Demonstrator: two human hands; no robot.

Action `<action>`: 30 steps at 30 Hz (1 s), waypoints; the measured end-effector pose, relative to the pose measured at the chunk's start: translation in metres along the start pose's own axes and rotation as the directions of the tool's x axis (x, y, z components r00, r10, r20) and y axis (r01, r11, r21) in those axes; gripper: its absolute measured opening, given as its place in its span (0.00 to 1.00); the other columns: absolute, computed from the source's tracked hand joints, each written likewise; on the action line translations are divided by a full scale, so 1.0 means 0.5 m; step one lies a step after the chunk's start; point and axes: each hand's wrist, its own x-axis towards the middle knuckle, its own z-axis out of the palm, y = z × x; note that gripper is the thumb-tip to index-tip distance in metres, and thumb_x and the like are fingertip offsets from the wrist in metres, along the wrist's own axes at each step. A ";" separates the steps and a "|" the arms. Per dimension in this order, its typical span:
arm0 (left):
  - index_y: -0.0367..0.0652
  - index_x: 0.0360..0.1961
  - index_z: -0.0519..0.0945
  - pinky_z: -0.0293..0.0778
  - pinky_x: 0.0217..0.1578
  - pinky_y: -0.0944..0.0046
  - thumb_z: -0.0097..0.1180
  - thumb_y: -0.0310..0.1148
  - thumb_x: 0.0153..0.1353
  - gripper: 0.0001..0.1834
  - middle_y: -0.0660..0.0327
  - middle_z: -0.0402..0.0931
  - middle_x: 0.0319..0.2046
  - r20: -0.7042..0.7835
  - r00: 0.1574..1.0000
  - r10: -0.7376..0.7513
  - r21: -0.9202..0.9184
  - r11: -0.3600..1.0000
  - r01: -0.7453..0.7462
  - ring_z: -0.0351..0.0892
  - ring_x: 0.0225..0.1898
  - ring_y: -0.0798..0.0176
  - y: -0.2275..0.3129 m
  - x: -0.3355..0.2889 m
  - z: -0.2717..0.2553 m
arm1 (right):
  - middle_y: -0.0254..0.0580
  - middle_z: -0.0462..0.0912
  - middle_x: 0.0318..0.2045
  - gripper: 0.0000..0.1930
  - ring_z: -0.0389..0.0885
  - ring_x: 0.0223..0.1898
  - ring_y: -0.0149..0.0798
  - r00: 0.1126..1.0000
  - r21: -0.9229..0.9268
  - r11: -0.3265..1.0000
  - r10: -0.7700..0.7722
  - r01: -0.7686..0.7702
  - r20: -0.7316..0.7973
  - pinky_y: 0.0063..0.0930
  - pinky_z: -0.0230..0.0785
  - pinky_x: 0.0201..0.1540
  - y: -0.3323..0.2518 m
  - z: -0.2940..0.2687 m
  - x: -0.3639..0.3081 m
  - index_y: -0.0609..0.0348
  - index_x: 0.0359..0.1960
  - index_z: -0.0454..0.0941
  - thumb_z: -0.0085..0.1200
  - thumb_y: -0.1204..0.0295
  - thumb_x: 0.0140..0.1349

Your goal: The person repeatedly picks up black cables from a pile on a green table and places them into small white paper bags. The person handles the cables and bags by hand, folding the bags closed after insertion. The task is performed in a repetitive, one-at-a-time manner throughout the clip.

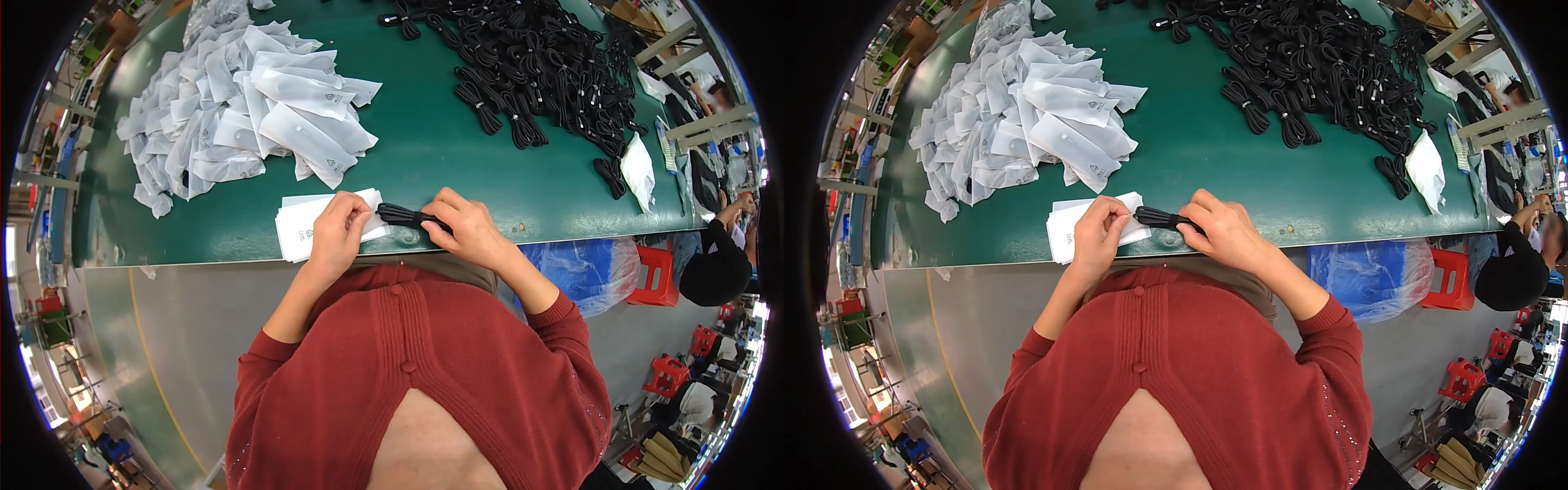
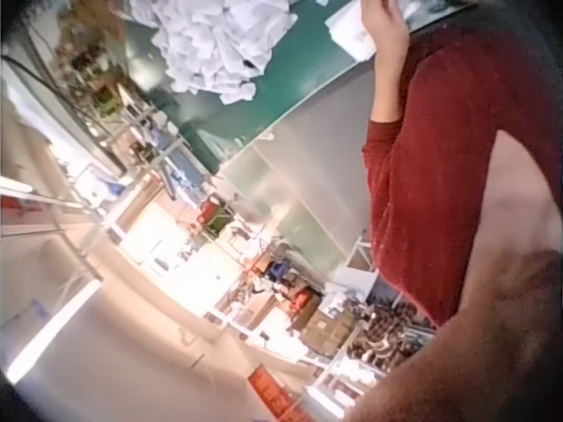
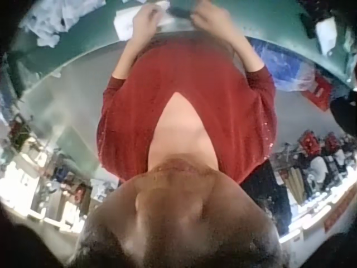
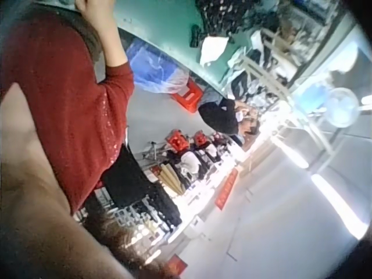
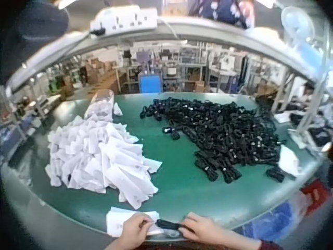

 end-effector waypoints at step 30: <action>0.37 0.45 0.78 0.62 0.51 0.72 0.54 0.31 0.69 0.09 0.64 0.75 0.48 -0.271 0.961 0.046 -0.590 0.782 -0.203 0.69 0.45 0.74 0.064 0.260 -0.177 | 0.49 0.75 0.43 0.19 0.76 0.42 0.51 0.834 -0.531 0.792 -0.051 -0.302 -0.550 0.43 0.71 0.41 0.184 -0.070 0.147 0.61 0.49 0.76 0.64 0.69 0.56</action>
